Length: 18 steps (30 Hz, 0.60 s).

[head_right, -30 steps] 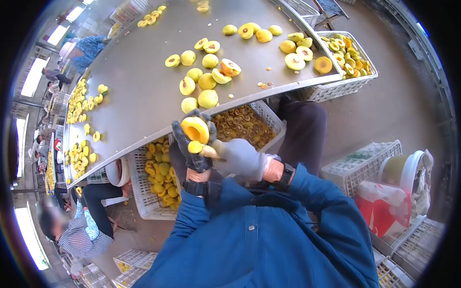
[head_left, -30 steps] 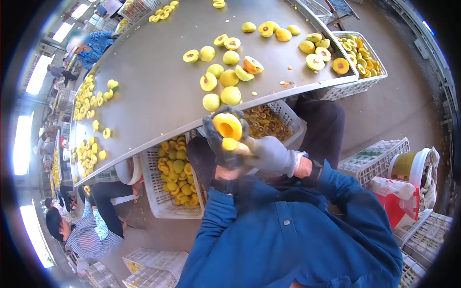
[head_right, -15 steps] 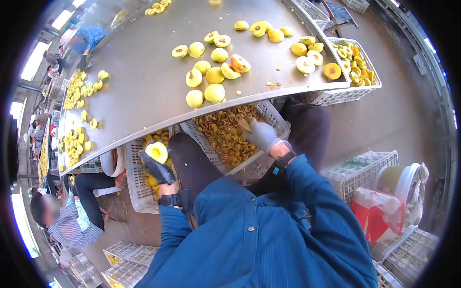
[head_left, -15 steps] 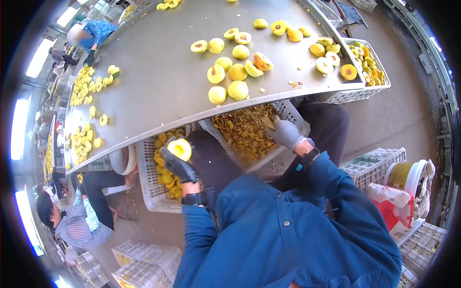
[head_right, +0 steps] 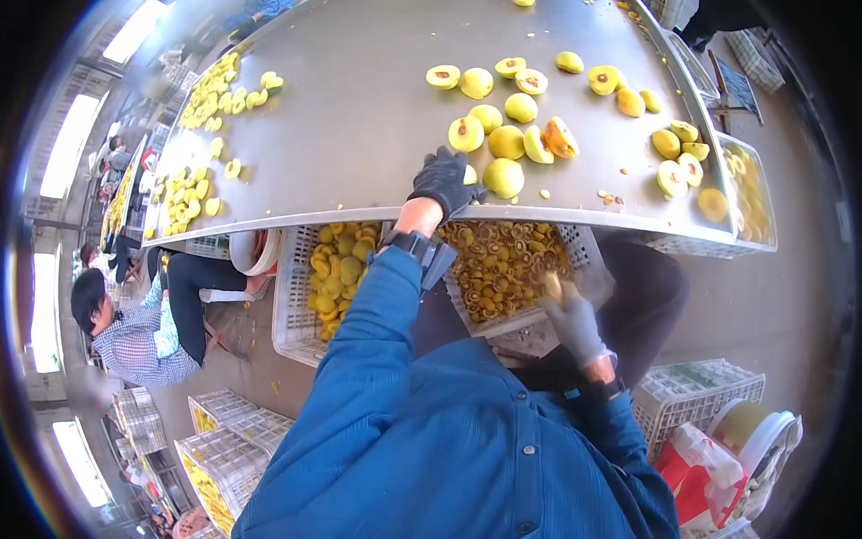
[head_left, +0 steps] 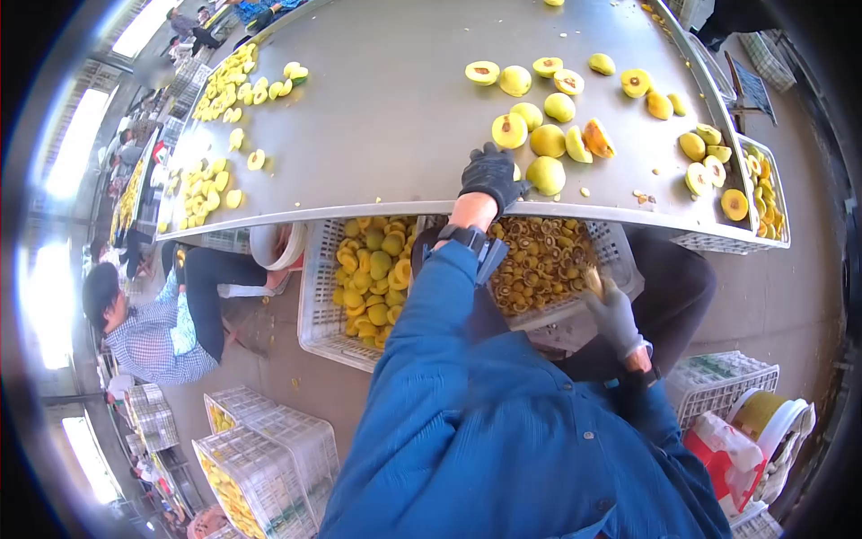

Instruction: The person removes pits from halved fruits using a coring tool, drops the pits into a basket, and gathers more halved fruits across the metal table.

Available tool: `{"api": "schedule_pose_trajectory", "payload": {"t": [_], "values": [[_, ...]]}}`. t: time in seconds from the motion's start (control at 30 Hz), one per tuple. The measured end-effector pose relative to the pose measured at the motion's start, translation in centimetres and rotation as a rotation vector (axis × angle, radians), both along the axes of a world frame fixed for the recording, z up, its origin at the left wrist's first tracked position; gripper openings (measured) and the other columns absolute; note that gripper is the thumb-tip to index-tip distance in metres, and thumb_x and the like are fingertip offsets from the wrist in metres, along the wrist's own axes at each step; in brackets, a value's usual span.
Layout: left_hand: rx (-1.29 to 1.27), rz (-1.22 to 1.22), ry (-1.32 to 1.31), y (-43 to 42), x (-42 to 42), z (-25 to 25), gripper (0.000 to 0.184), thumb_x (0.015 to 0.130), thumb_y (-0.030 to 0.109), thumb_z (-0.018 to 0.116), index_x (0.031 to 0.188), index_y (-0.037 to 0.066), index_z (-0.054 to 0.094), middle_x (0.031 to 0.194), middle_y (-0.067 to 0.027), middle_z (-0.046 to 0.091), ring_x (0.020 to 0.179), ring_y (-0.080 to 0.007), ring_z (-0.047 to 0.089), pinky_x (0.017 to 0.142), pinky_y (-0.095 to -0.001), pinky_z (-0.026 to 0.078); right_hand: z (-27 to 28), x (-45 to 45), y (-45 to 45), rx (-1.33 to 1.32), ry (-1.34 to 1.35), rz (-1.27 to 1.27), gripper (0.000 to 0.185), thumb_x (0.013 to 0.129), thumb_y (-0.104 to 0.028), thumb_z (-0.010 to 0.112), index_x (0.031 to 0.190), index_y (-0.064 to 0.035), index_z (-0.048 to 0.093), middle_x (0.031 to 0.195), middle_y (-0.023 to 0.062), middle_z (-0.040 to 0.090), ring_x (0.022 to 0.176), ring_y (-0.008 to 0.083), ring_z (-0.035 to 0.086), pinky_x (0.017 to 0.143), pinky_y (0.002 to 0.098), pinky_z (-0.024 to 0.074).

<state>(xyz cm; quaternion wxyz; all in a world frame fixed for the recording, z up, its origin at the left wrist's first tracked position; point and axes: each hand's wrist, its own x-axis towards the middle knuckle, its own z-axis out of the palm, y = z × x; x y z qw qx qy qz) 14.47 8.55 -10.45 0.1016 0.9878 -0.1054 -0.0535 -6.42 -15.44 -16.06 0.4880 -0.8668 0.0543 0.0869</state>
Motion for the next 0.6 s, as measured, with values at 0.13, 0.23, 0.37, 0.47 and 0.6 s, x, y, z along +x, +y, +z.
{"api": "schedule_pose_trajectory", "payload": {"t": [0.13, 0.23, 0.37, 0.47, 0.6], "values": [[-0.036, -0.215, -0.042, 2.1, 2.2, -3.9, 0.055, 0.077, 0.037, 0.07, 0.121, 0.007, 0.058, 0.11, -0.0215, 0.062, 0.104, -0.0378, 0.06, 0.093, -0.0489, 0.047, 1.0, -0.7, 0.1, -0.02, 0.024, 0.014, 0.035, 0.086, -0.027, 0.066, 0.109, -0.0014, 0.058, 0.084, 0.0261, 0.065, 0.082, 0.0427, 0.065, 0.07, 0.0441, 0.0502], [-0.925, -0.01, 0.206, 4.0, -0.5, -0.8, 0.051, 0.088, 0.031, 0.063, 0.128, 0.002, 0.054, 0.111, -0.0169, 0.064, 0.096, -0.0275, 0.066, 0.081, -0.0389, 0.056, 2.8, -0.1, 1.1, -0.049, -0.096, 0.015, 0.034, 0.086, -0.027, 0.067, 0.108, -0.0032, 0.057, 0.081, 0.0258, 0.064, 0.08, 0.0439, 0.064, 0.068, 0.047, 0.0499], [-1.669, 0.064, 0.345, 3.8, -7.7, 4.3, 0.053, 0.101, 0.037, 0.045, 0.134, -0.004, 0.047, 0.112, -0.0179, 0.064, 0.097, -0.022, 0.065, 0.08, -0.032, 0.056, 9.4, 1.5, 3.9, -0.036, -0.219, 0.106, 0.033, 0.085, -0.027, 0.067, 0.107, -0.005, 0.056, 0.076, 0.0235, 0.064, 0.074, 0.0424, 0.064, 0.065, 0.0487, 0.0498], [-1.877, 0.067, 0.373, 3.4, -12.2, 4.4, 0.051, 0.1, 0.033, 0.045, 0.135, -0.004, 0.046, 0.116, -0.0171, 0.062, 0.1, -0.022, 0.063, 0.083, -0.0318, 0.054, 12.1, 1.8, 5.6, -0.052, -0.306, 0.185, 0.032, 0.084, -0.027, 0.068, 0.103, -0.005, 0.055, 0.071, 0.0222, 0.063, 0.069, 0.0412, 0.064, 0.061, 0.0489, 0.0498], [-1.742, 0.113, 0.264, 2.5, -16.0, 2.9, 0.048, 0.099, 0.028, 0.046, 0.136, -0.003, 0.045, 0.12, -0.0162, 0.06, 0.104, -0.022, 0.06, 0.087, -0.0316, 0.051, 13.9, 1.9, 7.5, -0.02, -0.397, 0.248, 0.029, 0.084, -0.026, 0.067, 0.095, -0.0045, 0.052, 0.067, 0.021, 0.062, 0.064, 0.0406, 0.063, 0.057, 0.0491, 0.0496]]}}
